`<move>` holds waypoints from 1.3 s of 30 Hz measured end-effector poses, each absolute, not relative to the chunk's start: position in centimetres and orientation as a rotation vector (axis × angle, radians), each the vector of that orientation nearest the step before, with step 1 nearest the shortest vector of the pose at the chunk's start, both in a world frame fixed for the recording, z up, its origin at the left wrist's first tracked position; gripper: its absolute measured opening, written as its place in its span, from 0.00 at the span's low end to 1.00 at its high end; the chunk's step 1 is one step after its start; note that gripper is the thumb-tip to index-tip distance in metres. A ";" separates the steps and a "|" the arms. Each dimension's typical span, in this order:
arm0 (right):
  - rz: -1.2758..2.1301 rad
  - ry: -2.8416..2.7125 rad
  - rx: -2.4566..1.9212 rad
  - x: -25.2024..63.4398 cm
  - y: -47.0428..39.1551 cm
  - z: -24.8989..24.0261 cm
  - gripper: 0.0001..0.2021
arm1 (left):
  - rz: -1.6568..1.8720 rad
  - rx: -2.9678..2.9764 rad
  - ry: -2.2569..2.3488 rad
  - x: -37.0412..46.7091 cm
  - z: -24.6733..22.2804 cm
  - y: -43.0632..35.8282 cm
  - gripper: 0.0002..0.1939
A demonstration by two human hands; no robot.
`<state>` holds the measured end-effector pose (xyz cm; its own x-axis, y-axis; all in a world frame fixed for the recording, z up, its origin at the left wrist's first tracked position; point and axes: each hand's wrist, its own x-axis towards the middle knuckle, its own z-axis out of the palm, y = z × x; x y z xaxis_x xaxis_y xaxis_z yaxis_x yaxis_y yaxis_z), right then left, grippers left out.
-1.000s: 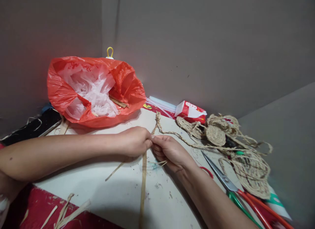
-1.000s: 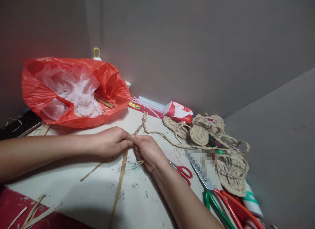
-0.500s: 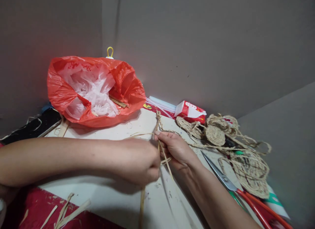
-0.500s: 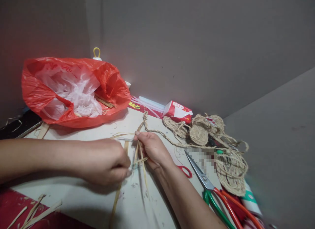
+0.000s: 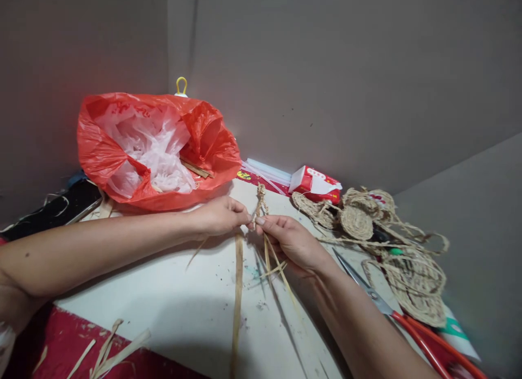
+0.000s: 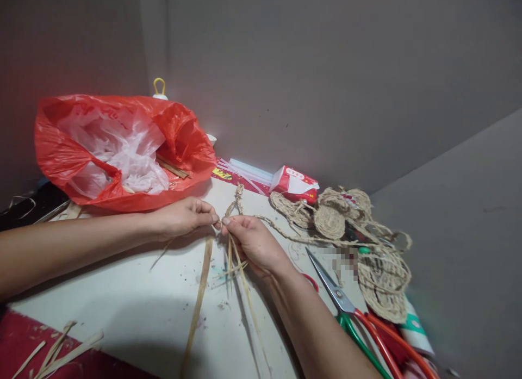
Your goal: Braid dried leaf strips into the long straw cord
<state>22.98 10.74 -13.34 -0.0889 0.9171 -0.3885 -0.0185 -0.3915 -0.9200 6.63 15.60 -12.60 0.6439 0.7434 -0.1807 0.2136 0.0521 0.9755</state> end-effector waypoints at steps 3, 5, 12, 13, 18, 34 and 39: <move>1.548 -0.979 -1.421 23.3 10.9 -13.1 0.19 | 0.504 1.668 0.877 6.3 -11.9 16.5 0.10; 1.537 -0.918 -1.378 23.5 11.1 -12.9 0.19 | 0.509 1.678 0.911 6.2 -11.8 17.2 0.11; 1.437 -0.713 -1.196 24.1 11.5 -12.6 0.17 | 0.677 1.224 1.024 6.0 -12.8 19.5 0.14; 1.429 -0.705 -1.174 24.1 11.6 -12.5 0.17 | 0.721 1.192 1.038 5.8 -13.0 19.9 0.14; 1.518 -0.709 -1.134 23.9 11.7 -12.8 0.16 | 0.871 1.242 1.065 5.3 -13.5 21.2 0.15; 1.778 -0.879 -1.141 21.9 11.2 -13.6 0.14 | 0.660 1.857 1.220 10.8 -13.1 25.2 0.11; 1.762 -0.908 -1.154 22.0 11.3 -13.7 0.14 | 0.537 1.930 1.325 14.6 -14.9 26.4 0.11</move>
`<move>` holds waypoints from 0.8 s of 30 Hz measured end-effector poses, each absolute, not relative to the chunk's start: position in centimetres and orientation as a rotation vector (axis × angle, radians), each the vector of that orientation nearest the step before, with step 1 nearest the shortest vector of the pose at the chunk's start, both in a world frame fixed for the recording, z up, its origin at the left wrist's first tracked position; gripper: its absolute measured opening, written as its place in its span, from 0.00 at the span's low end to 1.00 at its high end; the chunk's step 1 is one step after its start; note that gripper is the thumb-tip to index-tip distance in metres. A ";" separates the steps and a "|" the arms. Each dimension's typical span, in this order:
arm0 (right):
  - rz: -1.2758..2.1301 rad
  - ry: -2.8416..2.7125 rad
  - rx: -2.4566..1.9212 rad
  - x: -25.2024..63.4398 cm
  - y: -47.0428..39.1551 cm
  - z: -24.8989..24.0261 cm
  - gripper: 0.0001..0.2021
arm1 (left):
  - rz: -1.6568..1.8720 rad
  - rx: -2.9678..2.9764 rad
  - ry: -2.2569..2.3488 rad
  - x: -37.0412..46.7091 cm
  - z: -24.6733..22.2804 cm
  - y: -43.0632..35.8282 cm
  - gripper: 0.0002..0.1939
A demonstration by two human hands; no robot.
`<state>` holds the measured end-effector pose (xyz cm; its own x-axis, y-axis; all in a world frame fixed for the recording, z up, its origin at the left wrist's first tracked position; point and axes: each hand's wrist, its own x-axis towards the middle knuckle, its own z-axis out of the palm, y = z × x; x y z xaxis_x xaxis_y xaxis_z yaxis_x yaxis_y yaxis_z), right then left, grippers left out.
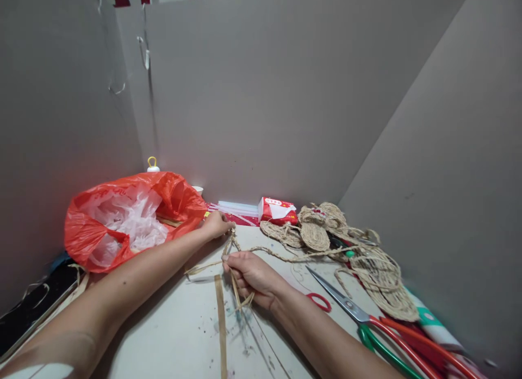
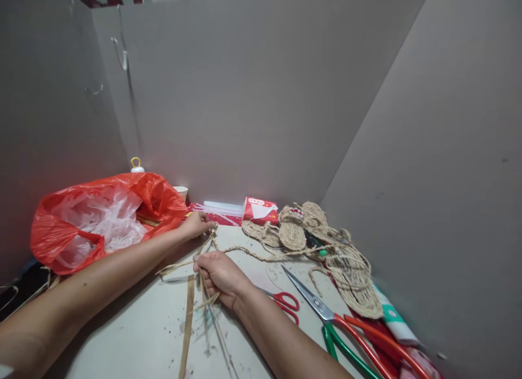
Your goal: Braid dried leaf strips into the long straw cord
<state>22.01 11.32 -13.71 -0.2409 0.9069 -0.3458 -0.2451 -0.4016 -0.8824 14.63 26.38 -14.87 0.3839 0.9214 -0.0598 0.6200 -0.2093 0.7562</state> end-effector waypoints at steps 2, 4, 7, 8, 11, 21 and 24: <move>1.763 -0.914 -1.155 22.0 11.3 -13.7 0.13 | 0.483 1.954 1.339 15.5 -15.3 26.7 0.13; 1.787 -0.928 -1.155 22.0 11.3 -13.6 0.13 | 0.443 1.982 1.334 16.0 -15.6 27.1 0.16; 1.821 -0.944 -1.156 21.7 11.0 -13.5 0.12 | 0.445 2.018 1.323 16.0 -15.7 27.4 0.17; 1.824 -0.945 -1.155 21.6 11.0 -13.5 0.12 | 0.456 2.025 1.323 16.0 -15.7 27.5 0.17; 1.823 -0.946 -1.143 21.4 10.9 -13.4 0.13 | 0.498 2.025 1.320 15.9 -15.6 27.3 0.17; 1.835 -0.958 -1.062 22.6 10.9 -12.6 0.14 | 0.750 1.805 1.294 12.4 -13.5 24.3 0.07; 1.840 -0.949 -1.031 22.8 11.0 -12.5 0.15 | 0.903 1.781 1.259 9.2 -11.5 21.3 0.07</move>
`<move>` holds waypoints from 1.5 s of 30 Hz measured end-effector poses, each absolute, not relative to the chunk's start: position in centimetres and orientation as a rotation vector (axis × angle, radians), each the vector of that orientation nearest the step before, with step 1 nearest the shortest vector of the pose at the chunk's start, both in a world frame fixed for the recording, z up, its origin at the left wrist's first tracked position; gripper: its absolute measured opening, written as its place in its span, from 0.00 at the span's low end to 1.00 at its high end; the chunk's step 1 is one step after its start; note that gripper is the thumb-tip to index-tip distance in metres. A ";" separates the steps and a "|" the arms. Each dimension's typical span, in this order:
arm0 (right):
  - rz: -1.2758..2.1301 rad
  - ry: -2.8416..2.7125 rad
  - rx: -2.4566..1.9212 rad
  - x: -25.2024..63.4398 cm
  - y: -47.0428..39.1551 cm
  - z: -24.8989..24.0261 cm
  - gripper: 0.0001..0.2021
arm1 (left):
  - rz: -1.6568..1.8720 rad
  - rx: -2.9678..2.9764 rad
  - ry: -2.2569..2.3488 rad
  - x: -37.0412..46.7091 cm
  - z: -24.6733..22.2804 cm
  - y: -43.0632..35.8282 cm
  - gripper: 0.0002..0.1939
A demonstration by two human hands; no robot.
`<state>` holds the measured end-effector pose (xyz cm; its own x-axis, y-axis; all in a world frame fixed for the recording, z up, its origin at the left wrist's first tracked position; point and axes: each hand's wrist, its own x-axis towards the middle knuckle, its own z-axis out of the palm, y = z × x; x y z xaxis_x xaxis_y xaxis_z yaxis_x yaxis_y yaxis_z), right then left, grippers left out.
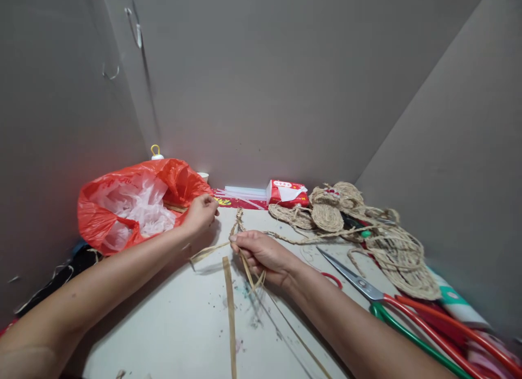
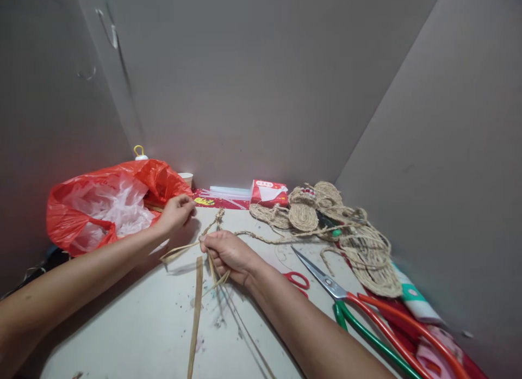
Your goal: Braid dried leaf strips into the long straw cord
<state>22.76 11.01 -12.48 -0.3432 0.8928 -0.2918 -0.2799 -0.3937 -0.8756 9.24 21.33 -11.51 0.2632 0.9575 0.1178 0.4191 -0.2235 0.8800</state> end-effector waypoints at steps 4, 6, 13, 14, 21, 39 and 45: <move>1.820 -0.915 -0.975 22.6 11.0 -12.4 0.14 | 1.018 1.963 1.035 5.5 -9.3 14.8 0.11; 1.809 -0.899 -0.946 22.5 10.9 -12.3 0.14 | 0.830 2.205 1.010 4.7 -9.3 11.7 0.14; 1.794 -0.899 -0.881 22.2 10.9 -12.3 0.13 | 0.172 2.609 1.359 6.7 -12.7 10.7 0.12; 1.791 -0.903 -0.876 22.2 10.9 -12.3 0.13 | 0.167 2.580 1.358 7.0 -13.0 11.2 0.08; 1.790 -0.942 -0.873 22.2 10.9 -12.3 0.13 | 0.322 2.394 1.175 5.7 -12.8 10.2 0.03; 1.749 -1.059 -0.992 22.0 11.0 -13.4 0.14 | 0.703 1.435 0.965 4.2 -10.5 11.5 0.08; 1.648 -1.085 -1.014 21.8 11.4 -14.0 0.17 | 0.862 1.427 0.984 6.0 -11.4 14.0 0.10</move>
